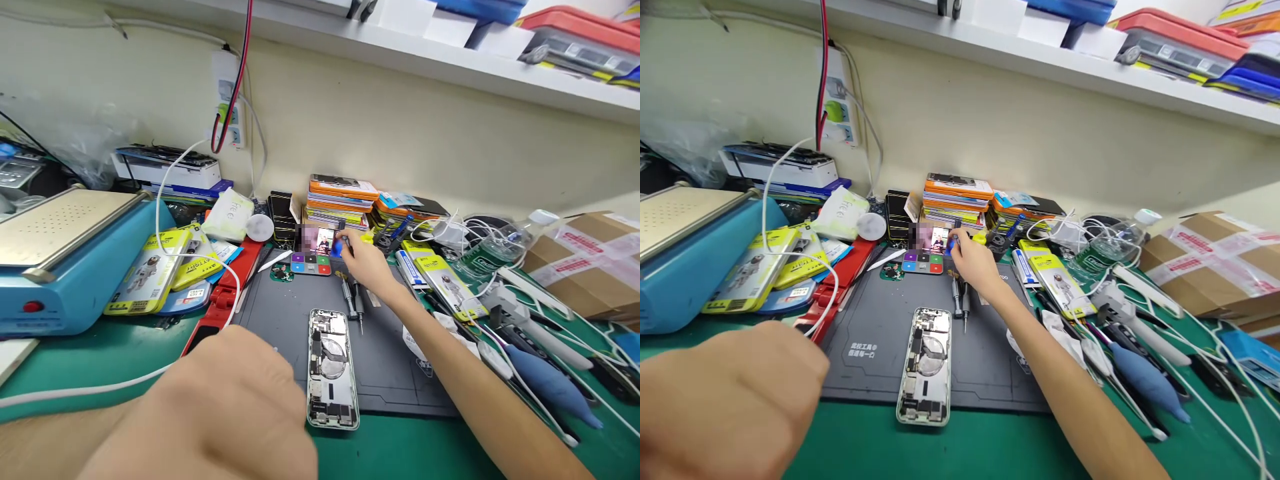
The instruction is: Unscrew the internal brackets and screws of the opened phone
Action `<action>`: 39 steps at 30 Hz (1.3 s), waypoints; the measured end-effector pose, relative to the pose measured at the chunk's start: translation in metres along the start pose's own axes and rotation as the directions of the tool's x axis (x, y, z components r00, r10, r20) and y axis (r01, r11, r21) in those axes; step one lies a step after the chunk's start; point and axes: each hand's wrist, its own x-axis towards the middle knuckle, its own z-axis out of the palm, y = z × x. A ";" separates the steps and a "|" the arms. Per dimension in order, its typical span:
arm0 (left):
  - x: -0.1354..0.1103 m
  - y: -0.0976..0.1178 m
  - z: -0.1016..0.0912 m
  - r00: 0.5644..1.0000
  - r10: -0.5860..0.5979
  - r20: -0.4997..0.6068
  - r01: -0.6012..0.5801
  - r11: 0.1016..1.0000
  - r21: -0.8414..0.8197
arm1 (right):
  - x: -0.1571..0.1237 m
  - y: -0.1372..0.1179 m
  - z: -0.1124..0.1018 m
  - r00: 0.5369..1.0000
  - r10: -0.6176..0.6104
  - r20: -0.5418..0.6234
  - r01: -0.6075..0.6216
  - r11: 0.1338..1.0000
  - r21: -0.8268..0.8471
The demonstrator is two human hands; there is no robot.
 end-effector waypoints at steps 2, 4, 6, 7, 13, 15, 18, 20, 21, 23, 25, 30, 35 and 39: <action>0.019 0.000 -0.002 0.991 0.071 0.116 -0.054 0.988 -0.145 | 0.000 -0.002 -0.003 0.999 0.010 -0.050 -0.009 1.000 0.016; 0.032 -0.001 0.004 0.983 0.047 0.179 -0.019 0.988 -0.156 | -0.003 -0.003 -0.009 0.997 0.012 -0.081 -0.009 0.999 0.038; 0.033 -0.004 0.022 0.948 0.081 0.307 -0.061 0.996 -0.072 | -0.008 -0.003 -0.016 0.996 0.006 -0.092 0.000 0.998 0.062; 0.030 -0.007 0.035 0.925 0.112 0.362 -0.126 0.992 0.013 | -0.012 -0.003 -0.020 0.996 0.002 -0.092 0.005 0.997 0.077; 0.000 -0.026 0.100 0.853 0.354 0.383 -0.453 0.866 0.210 | -0.052 0.008 -0.031 0.995 0.031 -0.098 -0.008 0.974 0.228; -0.001 -0.031 0.102 0.841 0.363 0.400 -0.476 0.848 0.232 | -0.069 0.013 -0.031 0.993 0.062 -0.096 -0.030 0.951 0.307; 0.003 -0.040 0.099 0.844 0.358 0.400 -0.483 0.833 0.271 | -0.089 0.019 -0.028 0.988 0.108 -0.111 -0.050 0.900 0.434; 0.005 -0.045 0.098 0.849 0.355 0.391 -0.475 0.838 0.270 | -0.097 0.022 -0.024 0.984 0.130 -0.122 -0.052 0.864 0.501; 0.005 -0.048 0.099 0.851 0.353 0.389 -0.470 0.842 0.265 | -0.100 0.023 -0.023 0.982 0.139 -0.128 -0.051 0.848 0.528; 0.004 -0.051 0.102 0.854 0.353 0.381 -0.465 0.846 0.259 | -0.103 0.025 -0.019 0.978 0.156 -0.141 -0.049 0.821 0.569; 0.003 -0.052 0.105 0.861 0.355 0.365 -0.462 0.845 0.269 | -0.104 0.025 -0.017 0.975 0.168 -0.148 -0.049 0.804 0.593; 0.004 -0.050 0.104 0.903 0.266 0.337 -0.369 0.882 0.293 | -0.106 0.024 -0.015 0.976 0.166 -0.139 -0.049 0.793 0.608; 0.003 -0.052 0.103 0.931 0.169 0.324 -0.261 0.928 0.265 | -0.109 0.022 -0.012 0.979 0.140 -0.147 -0.030 0.815 0.578; 0.000 -0.056 0.108 0.946 0.127 0.297 -0.213 0.936 0.279 | -0.115 0.024 -0.010 0.981 0.109 -0.159 -0.005 0.838 0.546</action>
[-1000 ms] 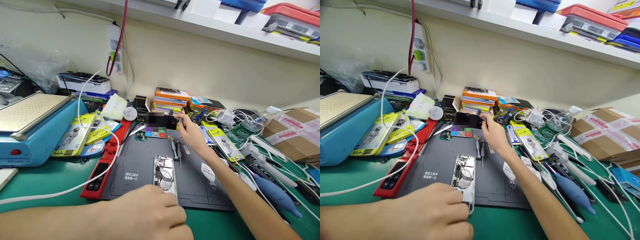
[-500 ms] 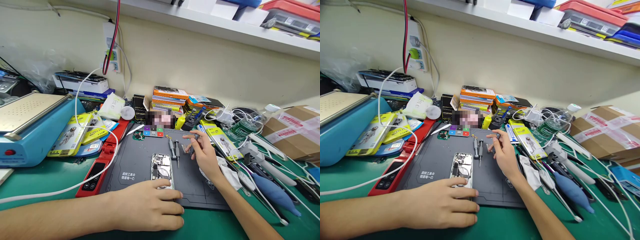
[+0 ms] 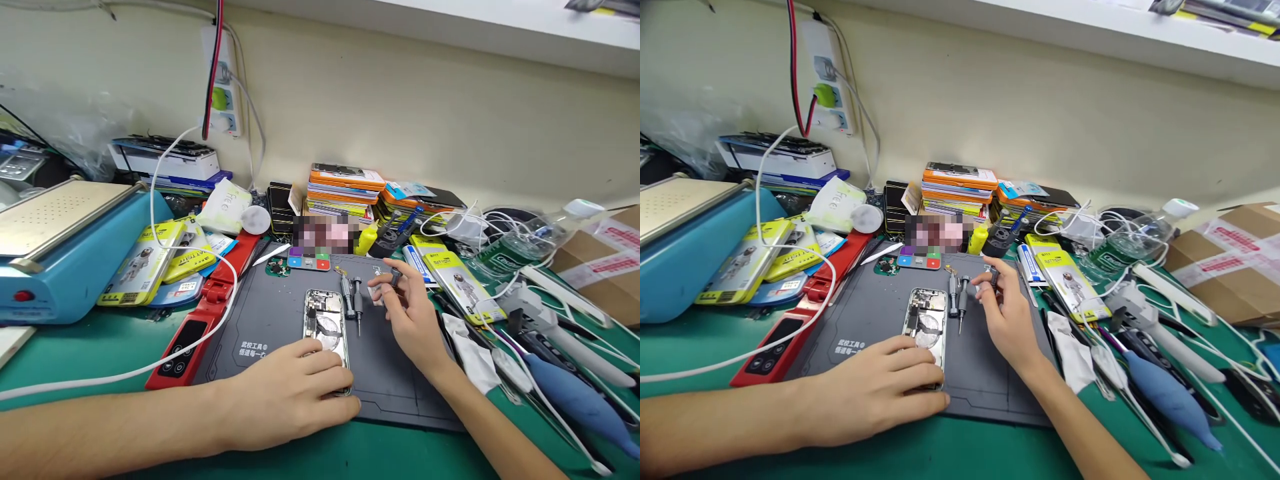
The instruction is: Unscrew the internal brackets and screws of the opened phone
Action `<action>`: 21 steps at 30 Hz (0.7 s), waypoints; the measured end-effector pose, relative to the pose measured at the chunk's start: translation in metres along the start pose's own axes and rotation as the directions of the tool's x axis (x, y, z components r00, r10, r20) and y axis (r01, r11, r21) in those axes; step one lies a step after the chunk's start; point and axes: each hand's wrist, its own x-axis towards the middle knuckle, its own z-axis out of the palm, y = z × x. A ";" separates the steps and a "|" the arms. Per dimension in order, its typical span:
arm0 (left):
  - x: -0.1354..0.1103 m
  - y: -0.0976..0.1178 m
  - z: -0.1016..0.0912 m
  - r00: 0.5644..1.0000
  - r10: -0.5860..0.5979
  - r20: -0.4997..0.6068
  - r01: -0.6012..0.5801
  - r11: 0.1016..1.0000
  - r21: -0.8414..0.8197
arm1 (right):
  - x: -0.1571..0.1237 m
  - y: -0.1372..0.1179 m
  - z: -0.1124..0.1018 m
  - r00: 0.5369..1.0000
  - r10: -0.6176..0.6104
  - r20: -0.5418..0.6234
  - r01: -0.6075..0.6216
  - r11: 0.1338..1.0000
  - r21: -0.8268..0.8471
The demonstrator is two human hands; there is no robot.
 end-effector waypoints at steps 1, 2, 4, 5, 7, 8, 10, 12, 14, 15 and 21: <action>0.000 0.000 0.001 1.000 -0.027 -0.003 0.027 1.000 -0.004 | -0.001 0.001 -0.001 1.000 -0.009 0.001 0.009 1.000 -0.007; -0.001 0.000 0.003 0.998 -0.057 -0.004 0.057 0.998 -0.009 | -0.003 0.003 -0.001 1.000 -0.016 0.003 0.016 1.000 -0.013; -0.001 0.000 0.003 0.994 -0.106 0.001 0.106 0.994 -0.010 | -0.005 0.005 -0.001 0.999 -0.038 0.009 0.039 0.999 -0.034; -0.001 0.000 0.003 0.993 -0.120 0.002 0.120 0.993 -0.001 | -0.006 0.006 -0.001 0.998 -0.054 0.012 0.055 0.997 -0.048; -0.001 0.000 0.003 0.991 -0.131 0.007 0.131 0.991 0.020 | -0.007 0.006 -0.001 0.996 -0.088 0.004 0.088 0.994 -0.063; -0.001 0.000 0.003 0.991 -0.135 0.010 0.135 0.991 0.026 | -0.008 0.004 0.000 0.995 -0.100 -0.009 0.100 0.993 -0.055; 0.000 0.001 0.003 0.990 -0.141 0.012 0.141 0.990 0.029 | -0.008 0.000 0.000 0.995 -0.089 -0.042 0.089 0.996 0.002; 0.000 0.002 0.003 0.990 -0.143 0.010 0.143 0.989 0.034 | -0.007 -0.004 0.000 0.998 -0.035 -0.048 0.039 0.997 0.068; 0.000 0.003 0.002 0.991 -0.134 0.006 0.134 0.990 0.048 | -0.005 -0.005 -0.001 0.999 0.026 -0.029 -0.024 0.997 0.079; 0.000 0.003 0.002 0.992 -0.127 0.009 0.126 0.990 0.055 | -0.004 -0.005 -0.002 0.998 0.053 -0.017 -0.052 0.997 0.059; -0.001 0.001 0.001 0.992 -0.112 0.051 0.108 0.992 0.065 | 0.000 0.003 -0.001 0.994 0.100 0.050 -0.089 0.978 -0.189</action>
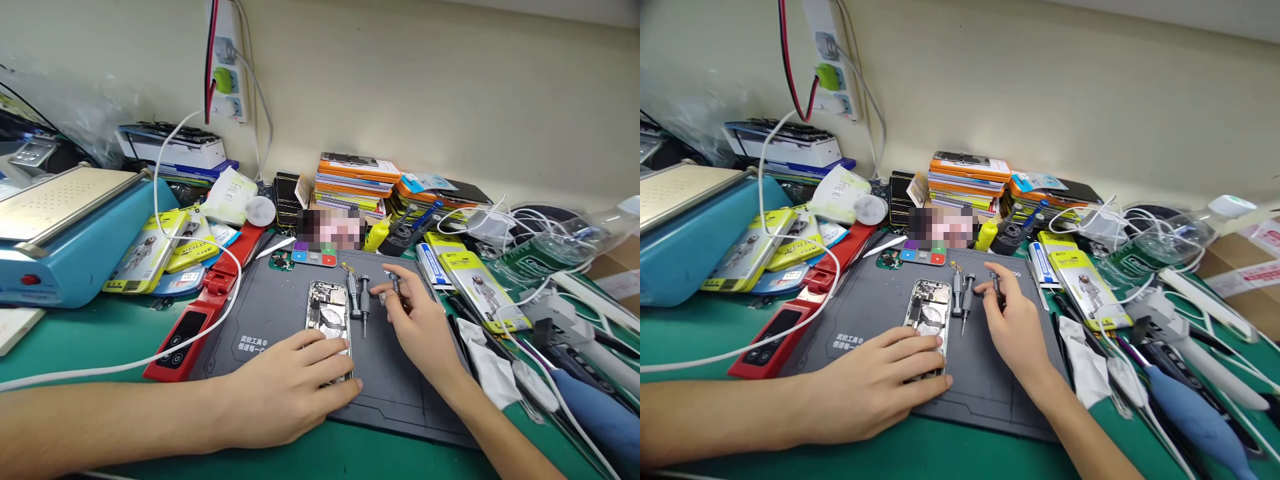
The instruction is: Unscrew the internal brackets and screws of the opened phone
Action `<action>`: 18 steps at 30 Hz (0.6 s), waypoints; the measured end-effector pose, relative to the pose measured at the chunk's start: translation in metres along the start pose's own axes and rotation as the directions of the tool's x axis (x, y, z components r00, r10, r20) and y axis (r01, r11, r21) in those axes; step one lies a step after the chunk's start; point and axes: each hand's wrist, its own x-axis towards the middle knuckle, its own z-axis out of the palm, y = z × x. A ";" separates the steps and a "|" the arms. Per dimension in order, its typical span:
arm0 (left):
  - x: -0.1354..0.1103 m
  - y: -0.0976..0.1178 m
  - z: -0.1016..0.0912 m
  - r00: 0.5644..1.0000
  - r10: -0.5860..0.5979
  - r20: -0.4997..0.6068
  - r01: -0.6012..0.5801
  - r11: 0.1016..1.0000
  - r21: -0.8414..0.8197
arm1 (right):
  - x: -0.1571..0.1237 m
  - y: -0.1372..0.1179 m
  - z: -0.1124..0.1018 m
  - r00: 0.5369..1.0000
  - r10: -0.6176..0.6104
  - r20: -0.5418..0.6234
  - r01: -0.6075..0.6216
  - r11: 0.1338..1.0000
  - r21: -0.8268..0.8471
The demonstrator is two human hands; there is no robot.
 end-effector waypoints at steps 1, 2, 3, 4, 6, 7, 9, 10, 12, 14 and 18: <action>0.000 0.000 0.000 1.000 0.001 0.004 -0.001 1.000 0.001 | 0.000 0.000 0.000 1.000 -0.006 0.016 0.006 1.000 -0.016; 0.000 0.000 0.000 1.000 0.004 0.004 -0.004 1.000 0.000 | 0.000 0.000 0.001 0.999 -0.014 0.033 0.014 1.000 -0.020; 0.000 0.000 0.000 1.000 0.007 0.004 -0.007 1.000 0.000 | 0.001 0.000 0.001 0.999 -0.023 0.048 0.024 1.000 -0.018; 0.000 0.001 -0.002 1.000 0.010 0.002 -0.010 1.000 0.000 | 0.001 -0.001 0.001 0.998 -0.034 0.060 0.035 0.999 -0.016; 0.001 0.003 -0.008 1.000 -0.001 0.003 0.001 1.000 0.006 | 0.001 0.000 0.001 0.996 -0.044 0.075 0.044 0.999 -0.003; 0.002 0.003 -0.014 1.000 -0.022 0.002 0.022 1.000 0.015 | 0.001 0.000 0.001 0.996 -0.042 0.077 0.041 0.999 0.004; 0.004 0.000 -0.028 0.993 -0.114 -0.014 0.115 0.993 0.037 | 0.000 0.001 0.000 0.997 -0.032 0.073 0.031 0.999 0.014; 0.005 -0.005 -0.036 0.985 -0.171 -0.041 0.173 0.984 0.052 | 0.000 0.001 0.000 0.997 -0.028 0.066 0.027 0.999 0.018; 0.006 -0.023 -0.051 0.951 -0.306 -0.041 0.308 0.947 0.093 | -0.001 0.001 0.000 0.999 -0.030 0.033 0.028 0.999 0.042; 0.006 -0.049 -0.062 0.886 -0.463 -0.005 0.457 0.874 0.163 | -0.002 0.000 0.000 0.999 -0.030 -0.015 0.031 0.994 0.105; -0.002 -0.095 -0.065 0.841 -0.534 0.085 0.510 0.836 0.205 | -0.004 -0.003 0.001 0.996 -0.007 -0.092 0.031 0.964 0.266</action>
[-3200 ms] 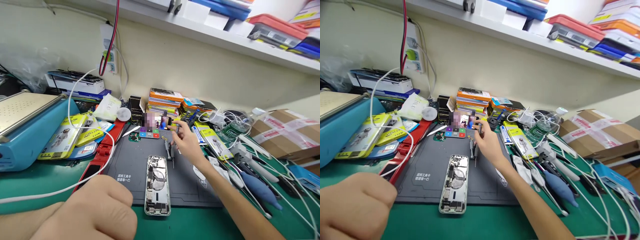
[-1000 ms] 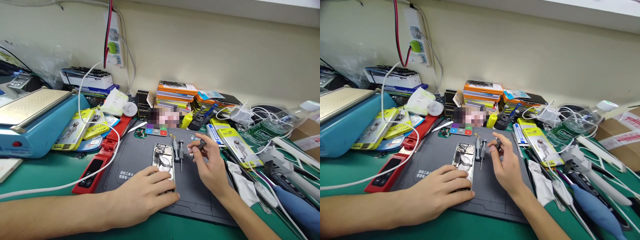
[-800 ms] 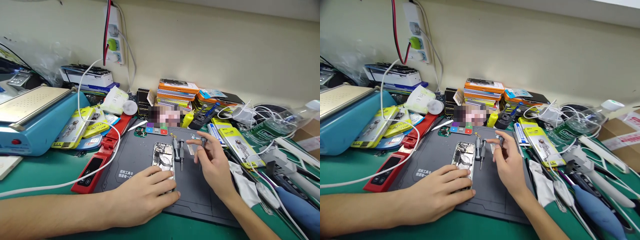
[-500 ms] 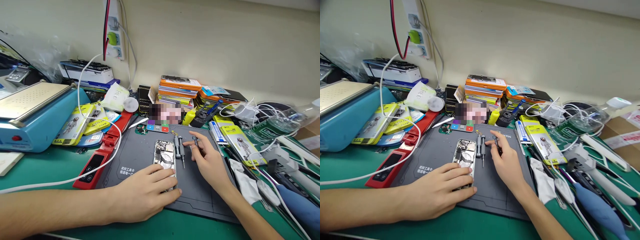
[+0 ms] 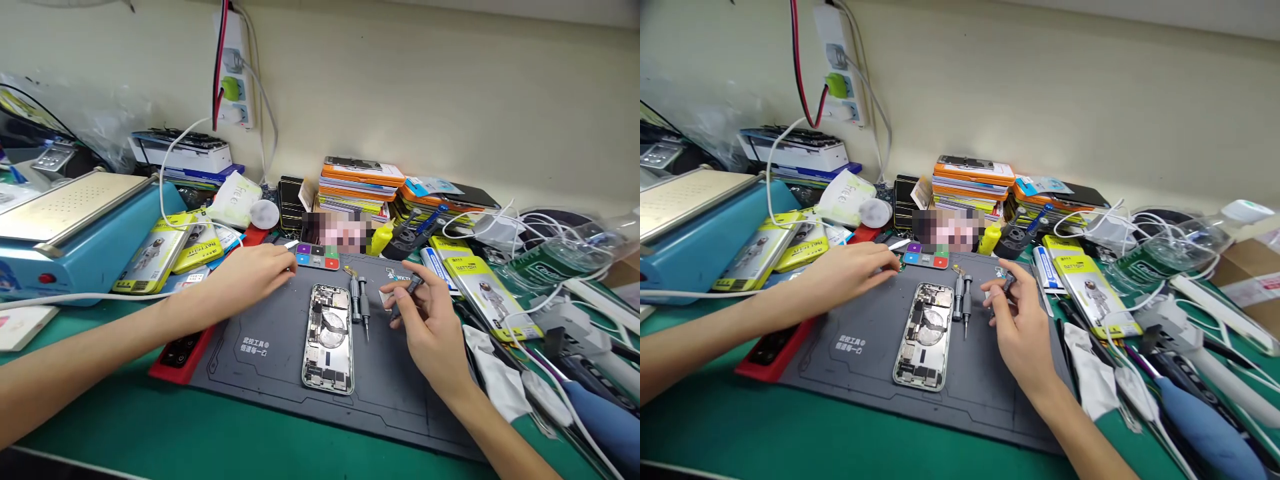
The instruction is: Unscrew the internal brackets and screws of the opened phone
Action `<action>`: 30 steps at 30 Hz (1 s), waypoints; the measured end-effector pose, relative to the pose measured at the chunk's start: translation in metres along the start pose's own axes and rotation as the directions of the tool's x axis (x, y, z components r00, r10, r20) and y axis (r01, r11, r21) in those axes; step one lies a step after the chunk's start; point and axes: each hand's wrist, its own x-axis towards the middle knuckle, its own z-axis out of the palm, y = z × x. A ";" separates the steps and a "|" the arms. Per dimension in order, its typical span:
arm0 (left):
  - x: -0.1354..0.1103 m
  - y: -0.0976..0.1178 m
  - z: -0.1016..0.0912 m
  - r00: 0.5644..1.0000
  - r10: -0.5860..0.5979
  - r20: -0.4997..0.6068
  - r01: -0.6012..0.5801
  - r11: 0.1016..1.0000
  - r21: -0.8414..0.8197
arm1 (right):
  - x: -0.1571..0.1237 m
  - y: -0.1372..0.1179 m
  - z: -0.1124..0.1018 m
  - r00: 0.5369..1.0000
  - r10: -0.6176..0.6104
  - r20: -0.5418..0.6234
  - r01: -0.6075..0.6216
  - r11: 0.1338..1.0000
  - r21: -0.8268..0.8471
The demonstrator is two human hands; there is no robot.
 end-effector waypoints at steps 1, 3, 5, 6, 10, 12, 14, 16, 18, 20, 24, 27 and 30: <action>0.002 -0.006 0.003 1.000 0.024 0.013 -0.024 0.999 0.024 | 0.000 0.000 0.000 1.000 0.000 -0.005 0.000 1.000 0.019; 0.002 -0.014 0.009 0.997 0.071 0.037 -0.073 0.997 0.040 | 0.000 0.001 0.000 1.000 -0.007 0.000 0.007 1.000 0.027; 0.001 -0.016 0.013 0.994 0.099 0.047 -0.101 0.994 0.052 | 0.000 0.003 0.000 1.000 -0.010 0.005 0.010 1.000 0.021; 0.000 -0.016 0.014 0.993 0.107 0.049 -0.110 0.992 0.058 | 0.000 0.003 -0.001 1.000 -0.010 0.007 0.010 1.000 0.019; 0.002 -0.018 0.017 0.984 0.172 0.042 -0.175 0.981 0.079 | 0.000 0.004 -0.002 1.000 0.000 0.009 0.000 1.000 0.018; 0.004 -0.020 0.018 0.973 0.226 0.052 -0.230 0.967 0.106 | 0.001 0.003 -0.002 1.000 0.007 0.011 -0.007 1.000 0.006; 0.005 -0.020 0.019 0.959 0.279 0.060 -0.285 0.947 0.148 | 0.001 0.002 -0.002 1.000 0.004 0.011 -0.004 1.000 -0.029; 0.006 -0.020 0.020 0.948 0.312 0.055 -0.317 0.931 0.183 | 0.001 0.000 -0.003 1.000 -0.006 0.007 0.007 0.996 -0.089; 0.006 -0.020 0.021 0.947 0.317 0.048 -0.320 0.928 0.190 | 0.001 -0.002 -0.003 1.000 -0.005 0.006 0.006 0.986 -0.168; 0.006 -0.019 0.021 0.957 0.289 0.037 -0.291 0.939 0.184 | 0.001 -0.003 -0.004 1.000 0.005 0.009 -0.003 0.969 -0.245; 0.005 -0.010 0.013 0.996 0.079 -0.047 -0.076 0.995 0.063 | 0.004 -0.002 -0.008 0.998 -0.040 0.052 0.057 0.928 -0.369; 0.000 0.011 0.003 0.988 -0.153 0.017 0.149 0.925 -0.349 | 0.006 -0.001 -0.012 0.994 -0.060 0.093 0.094 0.903 -0.419; -0.010 0.036 -0.002 0.967 -0.135 0.214 0.251 0.631 -0.734 | 0.003 -0.005 -0.014 0.995 -0.064 0.080 0.091 0.914 -0.396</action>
